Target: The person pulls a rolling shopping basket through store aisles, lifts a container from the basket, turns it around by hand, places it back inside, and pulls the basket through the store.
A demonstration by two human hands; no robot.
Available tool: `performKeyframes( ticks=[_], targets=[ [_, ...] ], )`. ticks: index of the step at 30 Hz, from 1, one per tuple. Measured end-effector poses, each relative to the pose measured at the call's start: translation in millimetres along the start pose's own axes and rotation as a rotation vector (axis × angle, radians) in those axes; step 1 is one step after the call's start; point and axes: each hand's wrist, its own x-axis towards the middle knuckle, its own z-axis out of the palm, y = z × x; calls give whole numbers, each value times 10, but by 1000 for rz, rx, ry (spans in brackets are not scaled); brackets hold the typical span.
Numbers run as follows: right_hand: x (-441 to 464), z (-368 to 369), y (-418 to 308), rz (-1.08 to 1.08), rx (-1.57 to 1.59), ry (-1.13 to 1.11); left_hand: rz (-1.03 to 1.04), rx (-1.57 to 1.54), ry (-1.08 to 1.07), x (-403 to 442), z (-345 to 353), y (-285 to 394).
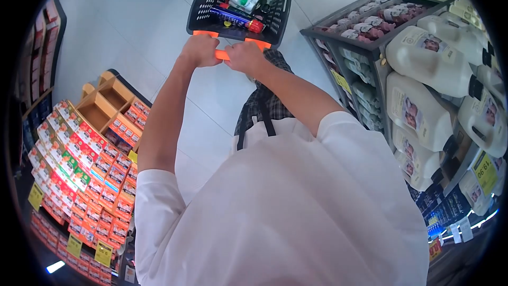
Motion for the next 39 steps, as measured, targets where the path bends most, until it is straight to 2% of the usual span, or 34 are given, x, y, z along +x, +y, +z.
performKeyframes(
  ticks=[2, 8, 10, 12, 17, 20, 23, 26, 29, 35, 39],
  targets=[
    [125, 5, 83, 1, 18, 6, 14, 22, 69, 131, -40, -114],
    [482, -163, 279, 93, 97, -41, 22, 79, -23, 502, -415, -319],
    [546, 209, 485, -27, -7, -19, 61, 119, -90, 659, -518, -378],
    [617, 105, 553, 33, 64, 20, 94, 152, -167, 791, -727, -385],
    [858, -612, 666, 165, 192, -91, 111, 122, -109, 1019, -1126, -418],
    [972, -617, 831, 177, 227, -25, 79, 137, -217, 1279, -1221, -490],
    [1110, -772, 1016, 188, 199, -73, 68, 150, -311, 1499, -1523, -458],
    [1227, -794, 1220, 207, 211, 6, 109, 170, -315, 1699, -1801, -437],
    [1331, -909, 1433, 228, 225, 27, 162, 194, -172, 1908, -1918, -460],
    [1609, -1148, 1899, 312, 158, -6, 217, 167, -148, 2459, -2310, -517],
    [1751, -1368, 2244, 344, 121, 60, 251, 194, -256, 2893, -2682, -466]
  ],
)
